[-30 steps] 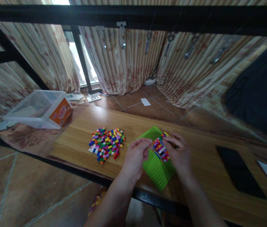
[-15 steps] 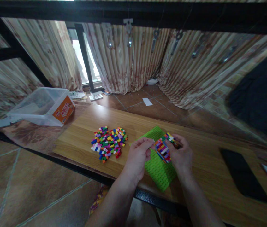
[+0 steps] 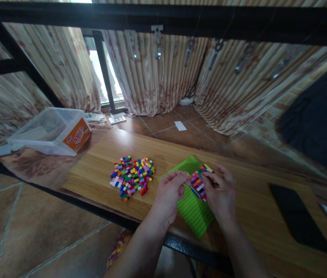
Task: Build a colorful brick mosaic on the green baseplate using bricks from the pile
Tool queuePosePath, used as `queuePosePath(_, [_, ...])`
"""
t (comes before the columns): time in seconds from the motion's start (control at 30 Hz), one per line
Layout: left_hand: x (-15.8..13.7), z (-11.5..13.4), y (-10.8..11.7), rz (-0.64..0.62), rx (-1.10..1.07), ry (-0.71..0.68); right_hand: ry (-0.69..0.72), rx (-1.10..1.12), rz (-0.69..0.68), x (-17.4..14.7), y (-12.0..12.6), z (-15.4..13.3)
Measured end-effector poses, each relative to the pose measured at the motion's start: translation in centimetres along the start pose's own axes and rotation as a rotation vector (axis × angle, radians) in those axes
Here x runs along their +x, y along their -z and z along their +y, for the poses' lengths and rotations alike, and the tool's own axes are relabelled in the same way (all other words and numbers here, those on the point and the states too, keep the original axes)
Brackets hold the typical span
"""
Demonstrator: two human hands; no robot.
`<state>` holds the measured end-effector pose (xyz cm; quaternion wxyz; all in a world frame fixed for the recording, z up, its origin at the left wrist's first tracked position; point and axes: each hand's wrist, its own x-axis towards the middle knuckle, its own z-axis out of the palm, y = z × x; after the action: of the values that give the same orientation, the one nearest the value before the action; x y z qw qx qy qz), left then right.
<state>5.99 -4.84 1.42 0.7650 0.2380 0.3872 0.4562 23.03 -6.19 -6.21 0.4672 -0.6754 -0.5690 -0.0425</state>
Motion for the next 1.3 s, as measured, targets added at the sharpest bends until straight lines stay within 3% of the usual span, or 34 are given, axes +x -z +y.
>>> queuePosePath(0.33, [-0.18, 0.15, -0.2, 0.002, 0.003, 0.011, -0.016, 0.027, 0.004, 0.23, 0.16, -0.1])
queuePosePath(0.57, [-0.04, 0.01, -0.09, 0.01, 0.012, 0.025, 0.138, -0.106, -0.003, 0.19, 0.26, 0.02])
queuePosePath(0.8, [-0.04, -0.07, -0.2, 0.014, 0.026, 0.028, 0.063, -0.041, -0.031, 0.16, 0.08, -0.05])
queuePosePath(1.03, [-0.06, -0.09, -0.08, 0.011, 0.013, 0.035, 0.098, -0.058, -0.002, 0.76, 0.1, -0.07])
queuePosePath(1.17, [-0.09, -0.06, -0.06, 0.008, 0.012, 0.031, 0.042, -0.013, -0.009, 0.67, 0.03, -0.14])
queuePosePath(1.3, [-0.08, 0.06, -0.06, 0.01, 0.007, 0.026, -0.14, 0.081, 0.044, 0.49, -0.21, 0.01])
